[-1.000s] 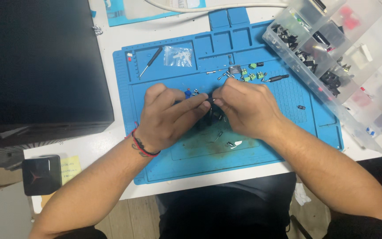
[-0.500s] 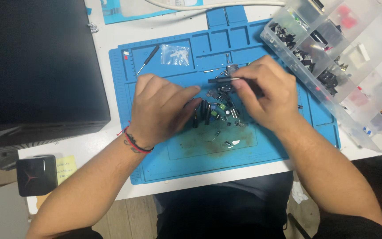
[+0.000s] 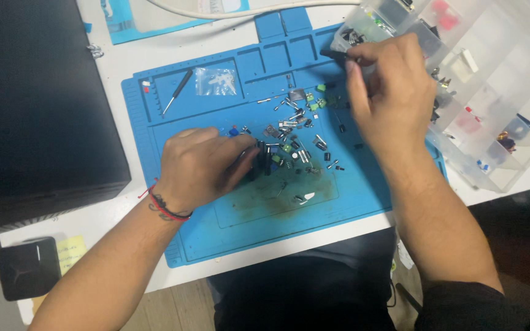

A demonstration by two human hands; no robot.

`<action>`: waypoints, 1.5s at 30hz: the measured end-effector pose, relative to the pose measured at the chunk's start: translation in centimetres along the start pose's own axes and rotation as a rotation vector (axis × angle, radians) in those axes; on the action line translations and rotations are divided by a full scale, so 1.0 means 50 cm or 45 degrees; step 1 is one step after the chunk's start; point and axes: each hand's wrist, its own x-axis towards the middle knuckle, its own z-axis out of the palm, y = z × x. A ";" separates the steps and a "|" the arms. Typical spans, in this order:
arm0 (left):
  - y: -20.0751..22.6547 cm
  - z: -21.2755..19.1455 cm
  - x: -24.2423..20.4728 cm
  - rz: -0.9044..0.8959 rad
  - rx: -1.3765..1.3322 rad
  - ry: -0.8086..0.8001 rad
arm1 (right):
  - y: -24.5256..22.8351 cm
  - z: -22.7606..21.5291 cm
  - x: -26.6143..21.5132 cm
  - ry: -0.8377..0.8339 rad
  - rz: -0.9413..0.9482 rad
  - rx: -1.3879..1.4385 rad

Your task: The person sorts a pile of small electronic components on a blue work mat, picking up items and placing them into a compartmentalized plastic organizer. The person uses a red-handled tool to manipulate some of the components during the sorting process.

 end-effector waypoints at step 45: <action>-0.007 -0.010 0.003 0.174 -0.006 0.149 | 0.012 -0.041 -0.003 -0.266 -0.214 -0.099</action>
